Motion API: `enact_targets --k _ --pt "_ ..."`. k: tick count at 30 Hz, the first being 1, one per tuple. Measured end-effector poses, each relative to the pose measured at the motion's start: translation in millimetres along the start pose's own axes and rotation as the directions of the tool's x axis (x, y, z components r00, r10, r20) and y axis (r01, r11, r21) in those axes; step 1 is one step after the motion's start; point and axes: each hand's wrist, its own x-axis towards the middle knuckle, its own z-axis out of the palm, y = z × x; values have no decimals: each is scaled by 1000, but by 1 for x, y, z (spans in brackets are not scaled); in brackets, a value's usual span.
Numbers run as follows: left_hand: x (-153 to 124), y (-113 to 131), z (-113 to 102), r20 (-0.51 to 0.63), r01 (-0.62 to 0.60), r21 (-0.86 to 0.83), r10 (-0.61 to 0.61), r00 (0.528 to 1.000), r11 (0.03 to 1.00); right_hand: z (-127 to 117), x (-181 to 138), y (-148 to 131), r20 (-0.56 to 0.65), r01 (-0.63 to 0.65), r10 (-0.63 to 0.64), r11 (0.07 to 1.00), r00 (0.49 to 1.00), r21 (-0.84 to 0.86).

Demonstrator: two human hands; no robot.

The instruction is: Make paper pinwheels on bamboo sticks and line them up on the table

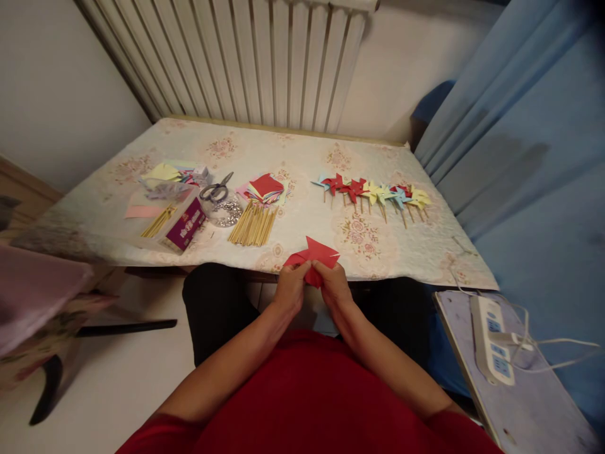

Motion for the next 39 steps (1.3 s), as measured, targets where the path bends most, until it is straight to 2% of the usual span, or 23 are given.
enact_targets --k 8,12,15,17,19,21,23,26,28,30,35,39 --pt "0 4 -1 32 -24 17 24 999 1000 3 -5 -5 24 -28 27 999 999 47" --pt "0 12 -1 30 -25 -2 25 999 1000 -5 -5 -7 56 17 -13 997 998 -79" --pt "0 19 -2 16 -17 -8 17 1000 1000 -18 -8 -9 35 109 -104 968 994 -225" --pt "0 21 -3 7 -25 -25 26 1000 999 -27 -12 -9 -34 217 -245 909 969 -357" --pt "1 22 -4 -3 -31 -40 31 1000 999 -34 -18 -9 -22 350 -414 795 910 -495" --pt "1 23 -5 -5 -33 -47 32 999 998 -40 -23 -8 110 483 -523 661 845 -575" --pt "1 23 -4 13 -26 -50 27 1000 998 -42 -26 -8 264 583 -548 562 794 -588" --pt "-2 24 -3 54 -11 -47 14 998 999 -40 -27 -10 393 646 -521 508 757 -570" --pt "-3 25 -3 73 -12 -33 15 997 999 -36 -25 -11 402 640 -503 525 765 -561" --pt "-4 24 -4 76 -11 -10 12 997 1000 -33 -23 -11 372 598 -469 588 801 -545" --pt "-2 20 -8 60 -6 51 3 998 999 -23 -21 -11 255 367 -275 807 927 -462" --pt "-2 19 -7 72 -10 61 5 997 998 -13 -23 -18 183 243 -179 871 967 -428"
